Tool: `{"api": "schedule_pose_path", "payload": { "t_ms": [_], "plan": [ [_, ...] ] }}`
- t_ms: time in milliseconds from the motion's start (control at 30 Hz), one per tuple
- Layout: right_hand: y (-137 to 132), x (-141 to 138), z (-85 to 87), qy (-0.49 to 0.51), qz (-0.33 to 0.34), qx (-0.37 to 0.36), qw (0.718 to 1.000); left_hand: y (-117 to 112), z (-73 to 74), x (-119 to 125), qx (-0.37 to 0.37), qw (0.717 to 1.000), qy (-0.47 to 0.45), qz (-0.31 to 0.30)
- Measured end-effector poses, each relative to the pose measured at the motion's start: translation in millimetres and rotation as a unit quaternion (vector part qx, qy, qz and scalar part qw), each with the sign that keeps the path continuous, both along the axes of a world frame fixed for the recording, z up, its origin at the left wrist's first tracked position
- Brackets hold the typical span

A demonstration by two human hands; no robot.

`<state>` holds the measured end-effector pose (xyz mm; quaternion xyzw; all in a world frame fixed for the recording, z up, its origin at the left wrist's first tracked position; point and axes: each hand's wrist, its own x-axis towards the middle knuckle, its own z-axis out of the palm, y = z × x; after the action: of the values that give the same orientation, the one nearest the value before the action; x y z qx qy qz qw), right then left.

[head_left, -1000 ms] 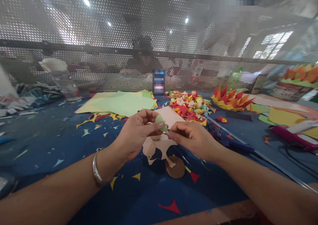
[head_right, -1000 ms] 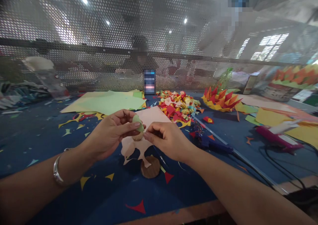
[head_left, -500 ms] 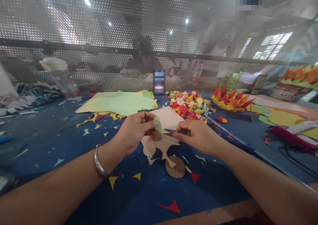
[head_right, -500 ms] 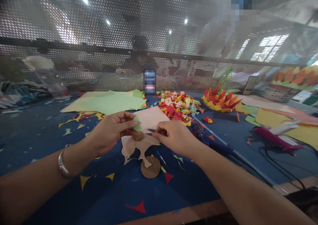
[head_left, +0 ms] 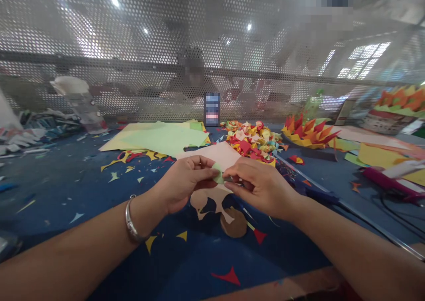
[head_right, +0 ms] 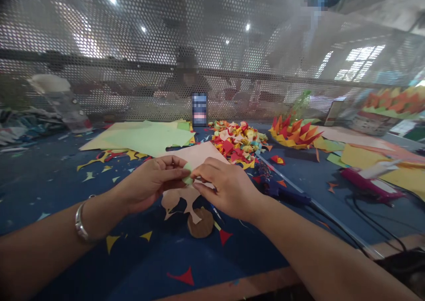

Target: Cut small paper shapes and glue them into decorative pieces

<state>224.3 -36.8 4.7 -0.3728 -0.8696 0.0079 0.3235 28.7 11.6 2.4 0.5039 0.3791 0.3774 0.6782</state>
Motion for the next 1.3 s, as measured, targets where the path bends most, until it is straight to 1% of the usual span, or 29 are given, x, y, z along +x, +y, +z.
{"api": "schedule_pose_path", "payload": {
  "t_ms": [200,633,733,900,1000,1300],
  "plan": [
    [2,1,-1.3,0.005,0.008,-0.002,1.0,0,1.1,-1,-0.015,1.0,-0.001,-0.017],
    [1,-1,-0.8,-0.02,0.006,-0.008,1.0,-8,5.3,0,0.006,0.999,0.039,-0.025],
    [1,-2,-0.9,0.008,0.002,-0.023,1.0,-9,4.8,1,0.023,0.999,0.035,-0.034],
    [2,-3,-0.3,0.08,-0.021,-0.096,0.992,-9,2.9,0,0.051,0.998,0.016,-0.045],
    [2,-2,-0.4,0.102,-0.035,-0.122,0.987,-11,3.0,0,0.056,0.997,0.018,-0.049],
    [2,-3,-0.5,0.115,-0.051,-0.123,0.984,-15,7.9,3,0.062,0.996,0.04,-0.049]
  ]
}}
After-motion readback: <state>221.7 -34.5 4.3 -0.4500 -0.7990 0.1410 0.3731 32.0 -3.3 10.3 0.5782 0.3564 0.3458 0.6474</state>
